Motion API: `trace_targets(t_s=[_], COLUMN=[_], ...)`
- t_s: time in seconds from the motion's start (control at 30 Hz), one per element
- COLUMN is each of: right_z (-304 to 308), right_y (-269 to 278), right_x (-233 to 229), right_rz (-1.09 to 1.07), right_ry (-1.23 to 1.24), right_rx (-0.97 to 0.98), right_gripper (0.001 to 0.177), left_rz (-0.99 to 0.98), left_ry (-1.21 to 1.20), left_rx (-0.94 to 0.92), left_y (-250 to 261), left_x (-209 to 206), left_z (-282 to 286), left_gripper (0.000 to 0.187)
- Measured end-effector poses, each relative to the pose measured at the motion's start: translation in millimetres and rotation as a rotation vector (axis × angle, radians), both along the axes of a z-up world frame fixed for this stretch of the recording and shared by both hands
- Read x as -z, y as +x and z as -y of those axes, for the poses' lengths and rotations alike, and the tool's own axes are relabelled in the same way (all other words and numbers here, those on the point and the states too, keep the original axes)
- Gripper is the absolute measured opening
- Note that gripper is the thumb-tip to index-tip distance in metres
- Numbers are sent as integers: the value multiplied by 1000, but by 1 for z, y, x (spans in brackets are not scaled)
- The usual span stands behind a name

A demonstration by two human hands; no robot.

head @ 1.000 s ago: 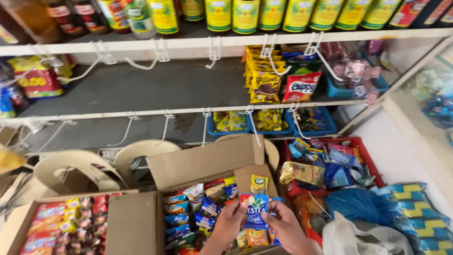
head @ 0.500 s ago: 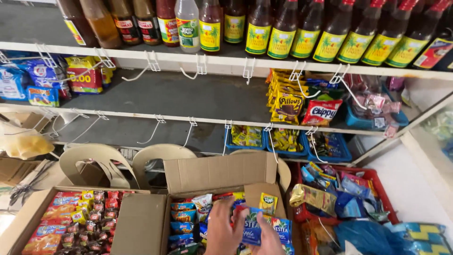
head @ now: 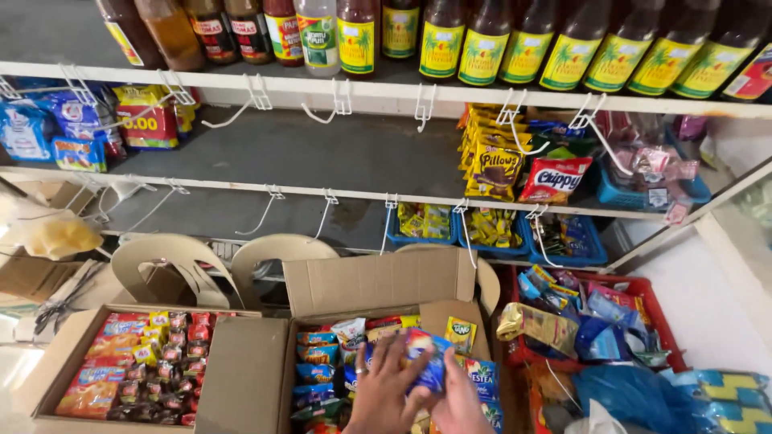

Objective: Organizing various snack and drink packets from a cardboard box onto store shelves.

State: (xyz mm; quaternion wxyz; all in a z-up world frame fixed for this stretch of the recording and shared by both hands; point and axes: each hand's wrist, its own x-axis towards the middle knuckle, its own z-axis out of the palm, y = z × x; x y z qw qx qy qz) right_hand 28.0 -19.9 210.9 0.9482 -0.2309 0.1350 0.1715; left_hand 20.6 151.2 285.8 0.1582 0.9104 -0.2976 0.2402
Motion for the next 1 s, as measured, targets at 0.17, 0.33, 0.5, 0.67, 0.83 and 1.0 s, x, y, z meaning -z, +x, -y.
trace_targets(t_s=[0.17,0.33,0.5,0.67,0.83,1.0], right_z=[-17,-16,-9,-18,-23,-15], right_y=[-2,-2,-5,-14,-13,-12], right_x=[-73,-68,-35,-59,-66,15], right_rz=[-33,-233,-164,-240,-238,-273], right_ry=[-62,-191,-172,-145,-99,-184], right_rx=[-31,-2,-50,-93,-73,13], right_gripper=[52,55,51,49,54,49], left_rz=[-368,-345,-337,-227,-318,-361], left_ry=[-385,-417,-468,-390,-155,-133], left_rx=[-162,5,-87,-53,87,-12], left_y=[2,-3,-9,-10,-7,-6], left_x=[-18,-27,-37,-30,-6,3], left_z=[7,14,16,18,21,13], left_gripper=[57,41,47,47,61,60])
